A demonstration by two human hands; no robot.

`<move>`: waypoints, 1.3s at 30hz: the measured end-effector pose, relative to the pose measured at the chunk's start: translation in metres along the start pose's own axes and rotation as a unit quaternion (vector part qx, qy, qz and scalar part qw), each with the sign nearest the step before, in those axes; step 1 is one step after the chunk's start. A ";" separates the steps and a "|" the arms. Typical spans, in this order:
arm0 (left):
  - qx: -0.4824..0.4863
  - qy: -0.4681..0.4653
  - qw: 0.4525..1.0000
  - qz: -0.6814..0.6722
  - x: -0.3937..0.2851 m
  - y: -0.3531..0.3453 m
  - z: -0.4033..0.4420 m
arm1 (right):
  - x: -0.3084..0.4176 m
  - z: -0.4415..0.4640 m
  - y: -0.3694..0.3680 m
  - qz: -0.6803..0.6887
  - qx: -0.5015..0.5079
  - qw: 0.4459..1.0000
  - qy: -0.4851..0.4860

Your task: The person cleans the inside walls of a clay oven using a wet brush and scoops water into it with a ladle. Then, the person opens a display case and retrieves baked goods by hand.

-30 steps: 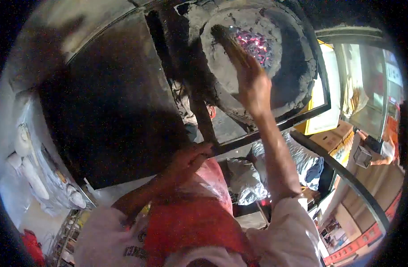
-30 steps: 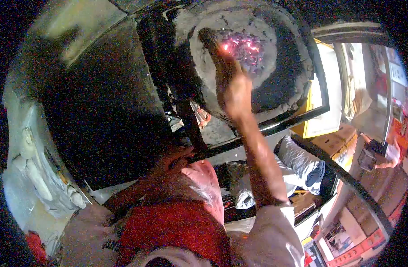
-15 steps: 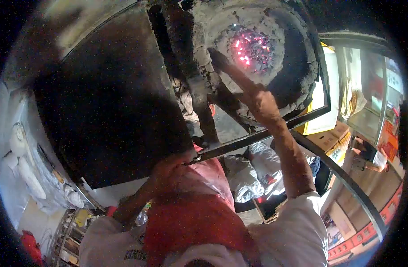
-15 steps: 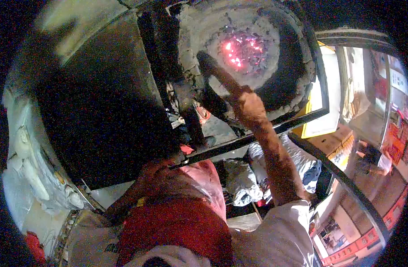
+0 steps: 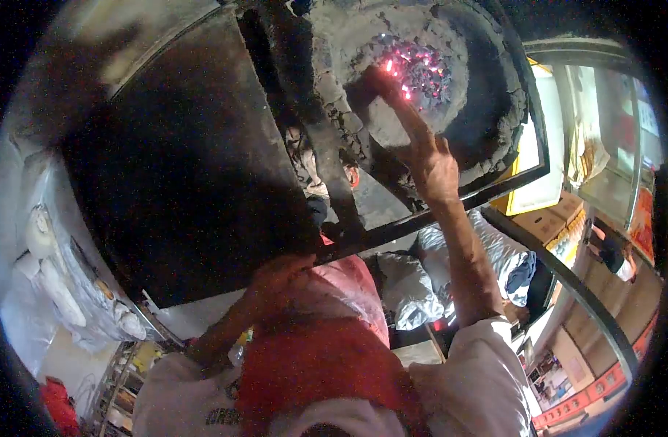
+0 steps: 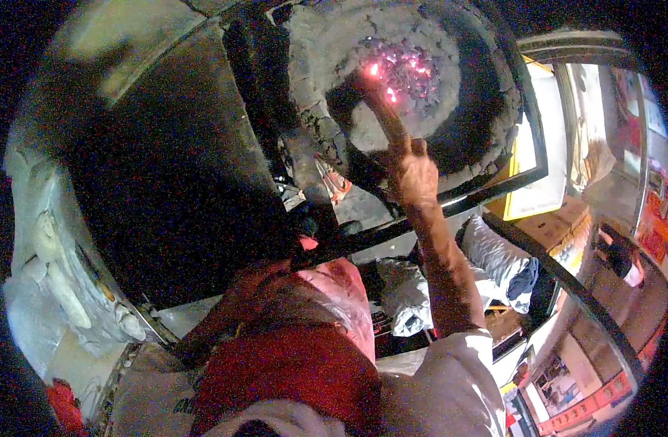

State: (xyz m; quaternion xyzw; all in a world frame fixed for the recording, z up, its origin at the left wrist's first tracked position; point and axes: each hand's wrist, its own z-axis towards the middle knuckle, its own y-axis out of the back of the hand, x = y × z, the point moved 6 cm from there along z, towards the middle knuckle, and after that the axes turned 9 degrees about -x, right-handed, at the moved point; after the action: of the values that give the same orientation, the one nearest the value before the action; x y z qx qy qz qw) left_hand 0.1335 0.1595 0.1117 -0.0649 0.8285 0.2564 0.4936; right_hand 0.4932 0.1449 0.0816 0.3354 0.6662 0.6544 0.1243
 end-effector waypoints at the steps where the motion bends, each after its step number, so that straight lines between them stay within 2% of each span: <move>1: 0.005 -0.024 0.999 0.021 0.003 -0.004 0.000 | 0.002 -0.005 -0.006 -0.004 -0.028 0.999 0.033; 2: 0.016 -0.026 0.999 0.024 0.003 -0.006 0.000 | 0.005 -0.009 -0.008 -0.010 -0.054 0.996 0.066; 4: 0.041 0.002 0.999 0.011 -0.006 -0.005 0.002 | 0.017 -0.009 -0.014 0.026 -0.073 0.996 0.042; 6: 0.057 0.023 0.998 0.005 -0.014 -0.001 0.003 | 0.015 -0.004 -0.029 0.019 -0.023 0.998 0.052; 10: 0.083 0.066 0.994 -0.013 -0.022 0.005 0.004 | 0.005 -0.004 -0.007 0.019 -0.019 1.000 -0.006; 11: 0.085 0.066 0.994 -0.013 -0.016 0.000 0.000 | 0.007 -0.010 0.000 0.054 -0.046 0.997 -0.017; 12: 0.090 0.041 0.995 0.005 -0.011 -0.005 -0.003 | 0.007 -0.014 0.007 0.088 -0.077 0.993 -0.028; 13: 0.094 0.014 0.995 0.024 -0.009 -0.009 -0.002 | 0.011 -0.018 0.006 0.102 -0.071 0.992 0.013; 14: 0.094 0.011 0.995 0.025 -0.005 -0.011 -0.005 | 0.016 -0.022 0.009 0.149 -0.105 0.983 -0.016; 16: 0.094 0.001 0.995 0.022 -0.009 -0.010 -0.005 | 0.020 -0.026 0.003 0.176 -0.092 0.980 0.029; 22: 0.109 -0.014 0.994 0.022 -0.023 -0.006 -0.004 | 0.011 -0.029 0.023 0.129 -0.077 0.989 -0.011; 23: 0.111 -0.015 0.993 0.024 -0.022 -0.007 -0.005 | 0.007 -0.032 0.014 0.120 -0.098 0.987 0.042; 26: 0.122 -0.027 0.992 -0.003 -0.020 -0.011 -0.007 | 0.003 -0.035 0.008 0.196 -0.106 0.974 0.050; 27: 0.133 -0.014 0.991 -0.020 -0.023 -0.010 -0.009 | 0.007 -0.036 0.010 0.145 -0.118 0.976 0.114; 29: 0.141 -0.002 0.989 -0.036 -0.024 -0.010 -0.009 | 0.001 -0.043 0.013 0.115 -0.111 0.984 0.079; 30: 0.152 -0.004 0.988 -0.001 -0.022 -0.012 -0.008 | -0.003 -0.042 0.012 0.085 -0.103 0.990 0.048; 32: 0.166 -0.007 0.986 0.034 -0.022 -0.013 -0.010 | 0.000 -0.042 0.012 0.119 -0.115 0.985 0.045; 34: 0.173 -0.009 0.985 -0.006 -0.026 -0.014 -0.011 | 0.003 -0.040 0.017 0.185 -0.140 0.972 0.038; 36: 0.172 -0.004 0.985 -0.007 -0.028 -0.012 -0.012 | 0.003 -0.040 0.021 0.185 -0.102 0.977 0.016; 38: 0.168 0.003 0.986 -0.009 -0.028 -0.012 -0.010 | 0.000 -0.038 0.028 0.056 -0.089 0.994 0.005; 39: 0.173 0.006 0.985 0.004 -0.027 -0.014 -0.010 | 0.006 -0.037 0.038 0.060 -0.116 0.991 0.025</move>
State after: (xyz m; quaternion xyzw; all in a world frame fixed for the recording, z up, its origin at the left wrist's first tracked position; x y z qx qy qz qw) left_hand 0.1444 0.1388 0.1335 0.0228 0.8637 0.1111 0.4911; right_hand 0.4775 0.1160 0.1239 0.3416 0.5672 0.7418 0.1065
